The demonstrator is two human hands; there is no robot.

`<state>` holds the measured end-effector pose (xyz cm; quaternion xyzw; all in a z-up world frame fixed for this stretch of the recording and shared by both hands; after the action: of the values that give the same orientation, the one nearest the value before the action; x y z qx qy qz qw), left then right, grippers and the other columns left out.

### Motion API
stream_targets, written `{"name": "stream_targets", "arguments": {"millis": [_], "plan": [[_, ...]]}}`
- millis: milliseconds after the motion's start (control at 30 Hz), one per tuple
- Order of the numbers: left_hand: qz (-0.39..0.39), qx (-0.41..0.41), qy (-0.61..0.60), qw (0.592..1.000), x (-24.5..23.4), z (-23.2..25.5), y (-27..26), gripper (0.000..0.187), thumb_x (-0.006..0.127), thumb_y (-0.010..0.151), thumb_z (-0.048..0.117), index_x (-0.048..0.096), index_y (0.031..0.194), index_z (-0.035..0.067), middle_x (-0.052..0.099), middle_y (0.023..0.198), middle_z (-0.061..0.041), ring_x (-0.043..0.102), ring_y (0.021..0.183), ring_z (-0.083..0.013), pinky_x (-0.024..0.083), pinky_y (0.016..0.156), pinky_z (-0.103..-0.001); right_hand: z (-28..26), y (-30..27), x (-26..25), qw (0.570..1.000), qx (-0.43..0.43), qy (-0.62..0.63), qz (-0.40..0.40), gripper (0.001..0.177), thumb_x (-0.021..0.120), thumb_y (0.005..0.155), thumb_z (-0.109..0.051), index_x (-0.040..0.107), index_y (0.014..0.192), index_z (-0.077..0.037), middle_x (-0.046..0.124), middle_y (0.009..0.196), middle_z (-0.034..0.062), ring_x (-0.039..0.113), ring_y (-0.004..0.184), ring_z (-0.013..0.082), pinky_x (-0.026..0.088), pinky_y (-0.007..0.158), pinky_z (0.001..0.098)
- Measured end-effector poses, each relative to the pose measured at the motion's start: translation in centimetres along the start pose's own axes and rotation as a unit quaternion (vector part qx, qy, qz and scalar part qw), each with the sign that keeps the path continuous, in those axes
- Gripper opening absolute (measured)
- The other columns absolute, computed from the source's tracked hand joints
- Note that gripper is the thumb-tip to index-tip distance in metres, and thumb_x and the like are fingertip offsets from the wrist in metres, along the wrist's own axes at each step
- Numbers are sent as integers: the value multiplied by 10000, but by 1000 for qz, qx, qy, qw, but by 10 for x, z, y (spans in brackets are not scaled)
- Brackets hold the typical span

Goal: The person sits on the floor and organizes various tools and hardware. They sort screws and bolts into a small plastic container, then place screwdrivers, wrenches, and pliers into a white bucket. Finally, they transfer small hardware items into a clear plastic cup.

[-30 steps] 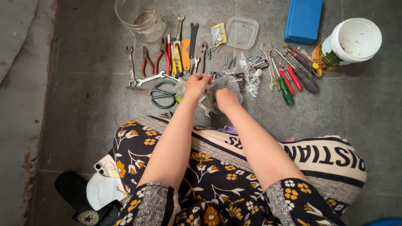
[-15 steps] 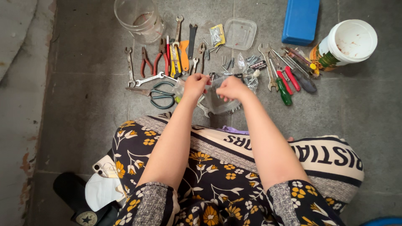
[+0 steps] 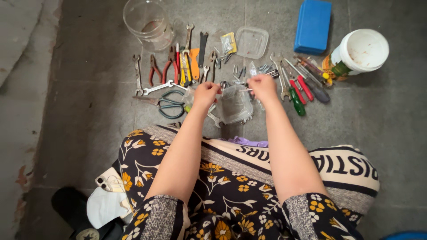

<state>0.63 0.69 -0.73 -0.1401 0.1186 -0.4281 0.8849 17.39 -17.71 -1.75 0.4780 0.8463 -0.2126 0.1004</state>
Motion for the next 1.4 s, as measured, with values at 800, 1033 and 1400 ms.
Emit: {"name": "stream_targets", "arguments": {"millis": [800,1033,1400], "plan": [[157,72,167,971,2,45,-21,316,648,916,378,724,978,78,751,929,-160,704,917,-385,544,781,-495,2,-24,-25,992,79,83,-45,108,677,902,-97,732,964,-27,751,834,85,690,657,138,553,558,273],[110,67,227,965,12,54,-27,303,654,910,378,723,962,87,746,928,-181,698,930,-405,540,791,-522,37,-6,-7,971,121,203,38,171,706,914,-115,667,1023,11,748,907,122,728,744,192,606,627,302],[-69,37,356,931,18,49,-27,358,659,915,392,742,1098,95,733,1104,-183,688,1064,-378,541,909,-514,58,57,4,953,138,252,97,150,679,916,-52,635,990,71,726,876,181,746,740,266,653,664,374]]}}
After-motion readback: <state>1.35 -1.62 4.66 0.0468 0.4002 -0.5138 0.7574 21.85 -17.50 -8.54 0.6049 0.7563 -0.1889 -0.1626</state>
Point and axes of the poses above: each hand's wrist, its own y-axis towards the middle knuckle, its own x-axis out of the palm, z = x × y, the point moved 1 cm from there along y, towards the middle knuckle
